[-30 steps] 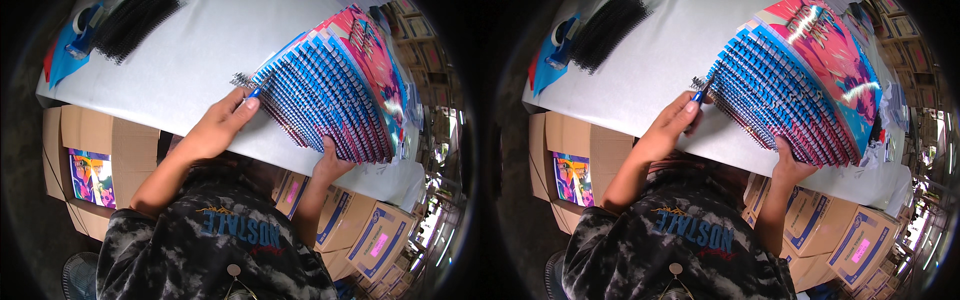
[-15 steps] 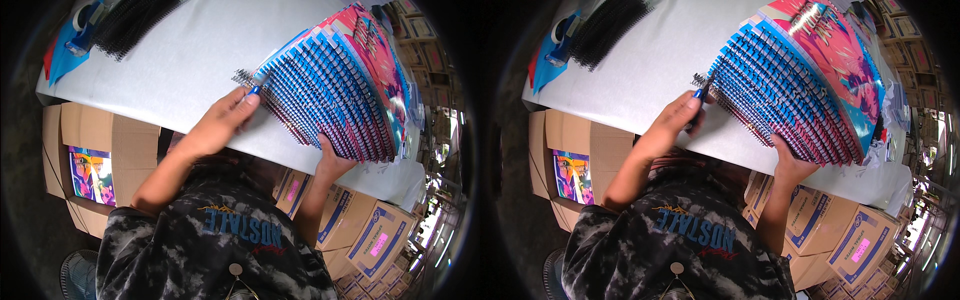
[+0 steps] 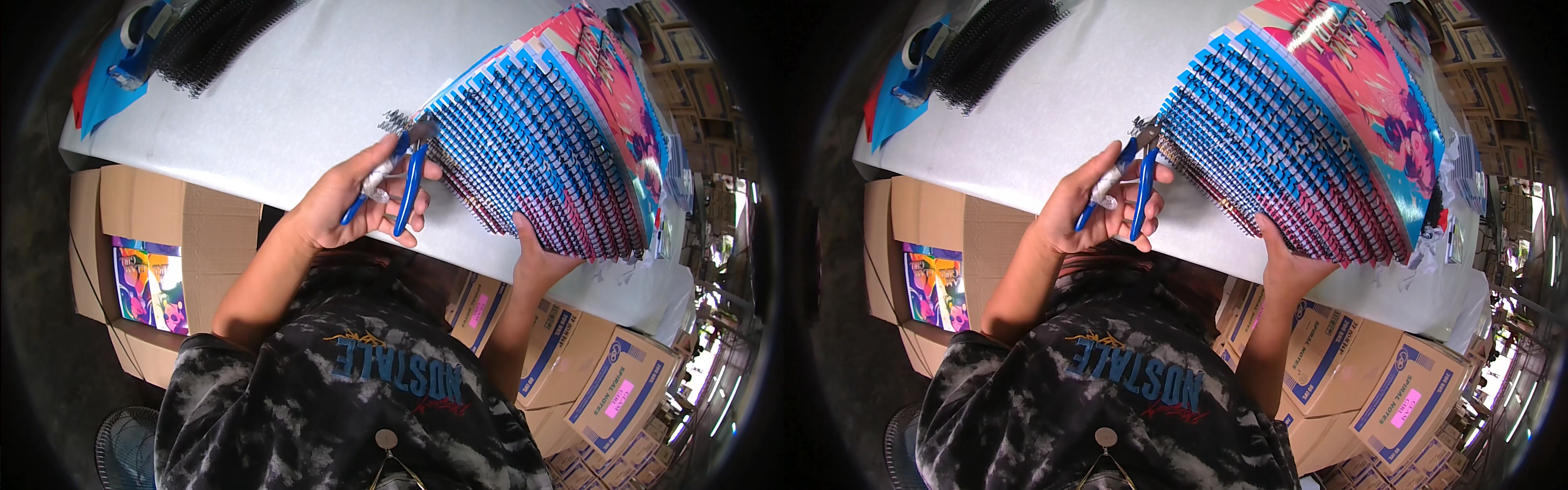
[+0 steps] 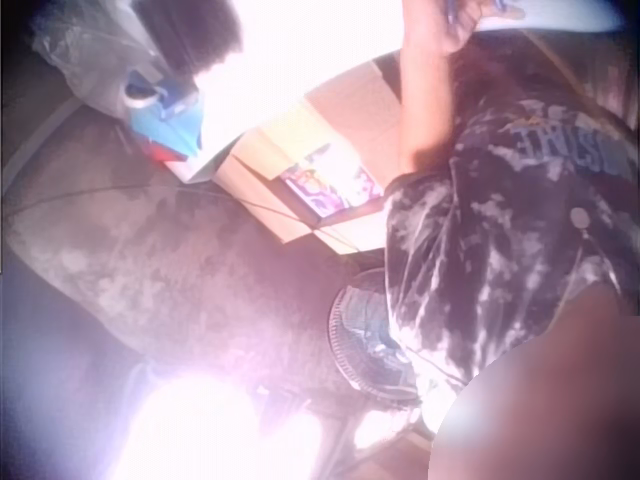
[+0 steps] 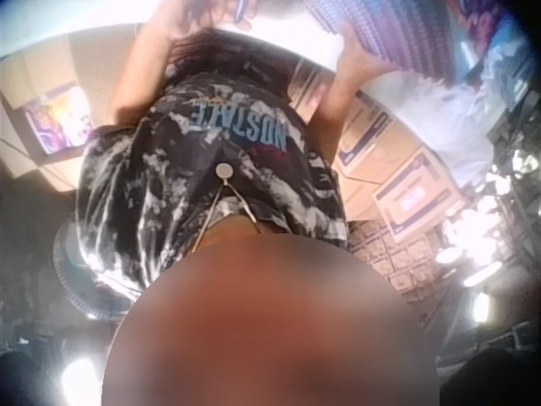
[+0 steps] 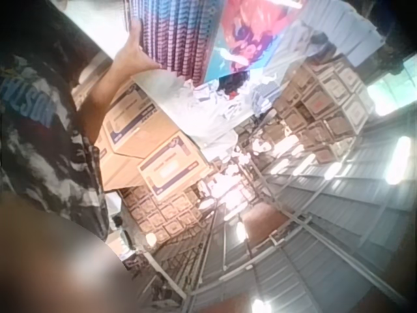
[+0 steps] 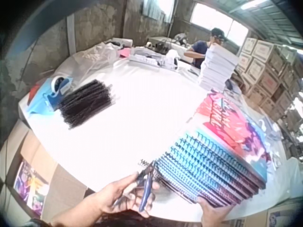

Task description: The person assembles spiral-bound notebooks by inserting metal coils into pre-punched holes using pliers. They handle stacks of notebook covers and pages, align them, and secure the binding. Finished notebooks are stacked on the table.

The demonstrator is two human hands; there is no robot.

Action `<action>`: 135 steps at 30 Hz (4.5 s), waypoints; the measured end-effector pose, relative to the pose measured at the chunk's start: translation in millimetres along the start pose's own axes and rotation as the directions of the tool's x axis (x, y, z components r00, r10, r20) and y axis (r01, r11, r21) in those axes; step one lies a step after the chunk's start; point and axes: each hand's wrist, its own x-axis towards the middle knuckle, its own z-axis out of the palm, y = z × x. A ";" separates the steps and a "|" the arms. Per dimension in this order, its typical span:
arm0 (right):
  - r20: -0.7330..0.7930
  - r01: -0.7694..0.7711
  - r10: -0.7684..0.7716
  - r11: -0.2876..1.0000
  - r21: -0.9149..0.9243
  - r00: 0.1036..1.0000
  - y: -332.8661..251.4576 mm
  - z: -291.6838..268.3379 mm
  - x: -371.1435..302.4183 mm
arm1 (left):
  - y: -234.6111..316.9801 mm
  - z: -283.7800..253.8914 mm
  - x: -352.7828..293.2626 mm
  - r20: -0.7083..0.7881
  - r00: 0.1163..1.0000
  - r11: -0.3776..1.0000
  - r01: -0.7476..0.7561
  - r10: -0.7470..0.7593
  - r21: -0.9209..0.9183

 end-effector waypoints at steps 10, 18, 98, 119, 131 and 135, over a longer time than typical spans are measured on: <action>0.004 0.081 -0.081 0.993 -0.082 0.997 7.9 -3.8 -3.3 | -4.3 -0.7 -0.7 -0.174 0.979 0.922 -0.028 0.103 0.385; -0.021 0.091 -0.098 0.970 -0.225 0.995 14.7 -4.7 -7.7 | 3.4 -1.8 -5.2 -0.207 0.977 0.882 0.058 0.046 0.468; 0.927 0.740 0.372 0.611 -0.282 0.046 -46.5 224.0 79.1 | -20.5 -16.3 24.9 -0.195 0.974 0.992 0.107 -0.119 -0.071; 0.905 0.738 0.415 0.581 -0.342 0.093 -53.5 223.2 84.5 | -13.5 -21.1 14.6 -0.212 0.974 0.972 0.125 -0.081 0.199; 0.927 0.741 0.360 0.595 -0.312 0.101 -54.0 221.7 85.8 | -17.1 -18.9 12.5 -0.175 0.982 0.961 0.111 -0.068 0.254; 0.903 0.813 0.429 0.512 -0.276 0.036 -59.8 222.5 87.0 | -13.0 -14.8 18.4 -0.145 0.989 0.981 0.067 -0.041 0.183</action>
